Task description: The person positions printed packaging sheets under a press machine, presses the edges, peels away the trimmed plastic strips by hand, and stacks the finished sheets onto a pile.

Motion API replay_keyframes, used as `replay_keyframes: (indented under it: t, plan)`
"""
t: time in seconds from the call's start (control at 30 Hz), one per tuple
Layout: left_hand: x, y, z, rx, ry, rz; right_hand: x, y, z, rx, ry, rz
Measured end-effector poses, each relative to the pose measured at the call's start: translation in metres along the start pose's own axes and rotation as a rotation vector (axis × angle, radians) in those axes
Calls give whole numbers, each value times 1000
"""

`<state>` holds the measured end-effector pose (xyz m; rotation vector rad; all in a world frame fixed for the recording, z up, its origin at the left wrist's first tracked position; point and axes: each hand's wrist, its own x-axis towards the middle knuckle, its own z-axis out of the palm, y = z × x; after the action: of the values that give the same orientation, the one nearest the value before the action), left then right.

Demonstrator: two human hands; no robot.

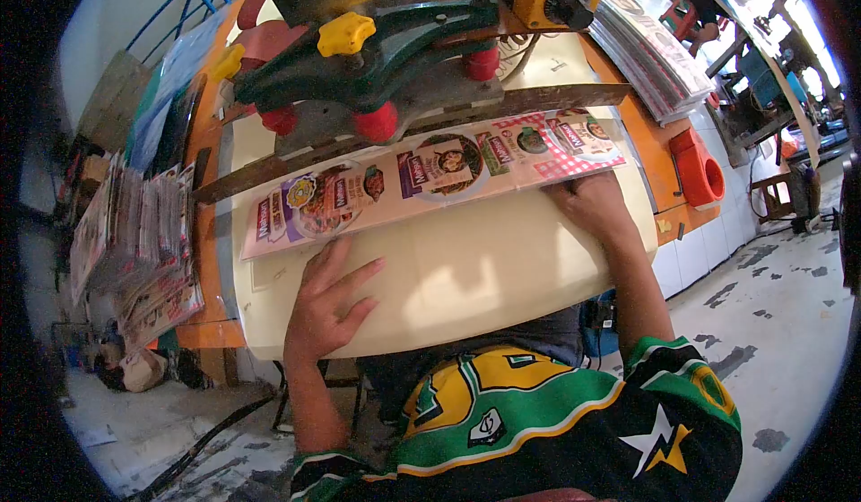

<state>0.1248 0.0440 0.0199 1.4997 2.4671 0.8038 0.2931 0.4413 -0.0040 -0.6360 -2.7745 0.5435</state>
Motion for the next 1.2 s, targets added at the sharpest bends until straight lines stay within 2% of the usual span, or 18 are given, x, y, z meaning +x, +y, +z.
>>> replay_keyframes:
  t: [0.13,0.2,0.27,0.3,0.37,0.4,0.47,0.5,0.57,0.73,0.8,0.9,1.03,1.1,1.2]
  plan:
    - [24,6,4,154,-77,44,0,2,3,-30,-34,-13]
    - [33,3,5,-25,-120,67,-1,0,2,-69,-72,0]
    - [35,0,7,-8,-124,77,-2,-6,-2,-46,-28,-134]
    - [36,-1,9,1,-122,77,-2,-8,-3,-47,-20,-125]
    - [34,0,14,-25,-61,66,1,-10,-6,-61,-179,-194]
    - [32,0,17,-51,7,40,3,-9,-4,-64,-180,-193]
    - [33,5,22,-126,77,-6,11,-8,3,-14,-473,-268]
    - [32,8,24,-198,146,-51,10,-16,3,-21,-475,-279]
    - [29,10,23,-197,175,-54,7,-38,4,-103,-326,-527]
    - [29,9,19,-211,232,-69,30,-73,7,-140,-478,-625]
    - [29,6,19,-296,280,-60,38,-80,16,-67,-325,-813]
    - [26,10,16,-292,213,-134,40,-102,15,-103,-404,-771]
    - [25,7,16,-243,242,-58,50,-113,50,-79,-405,-825]
    - [23,7,17,-210,250,-45,56,-121,63,70,-567,-770]
    - [22,6,14,-274,217,-46,61,-133,67,45,-500,-807]
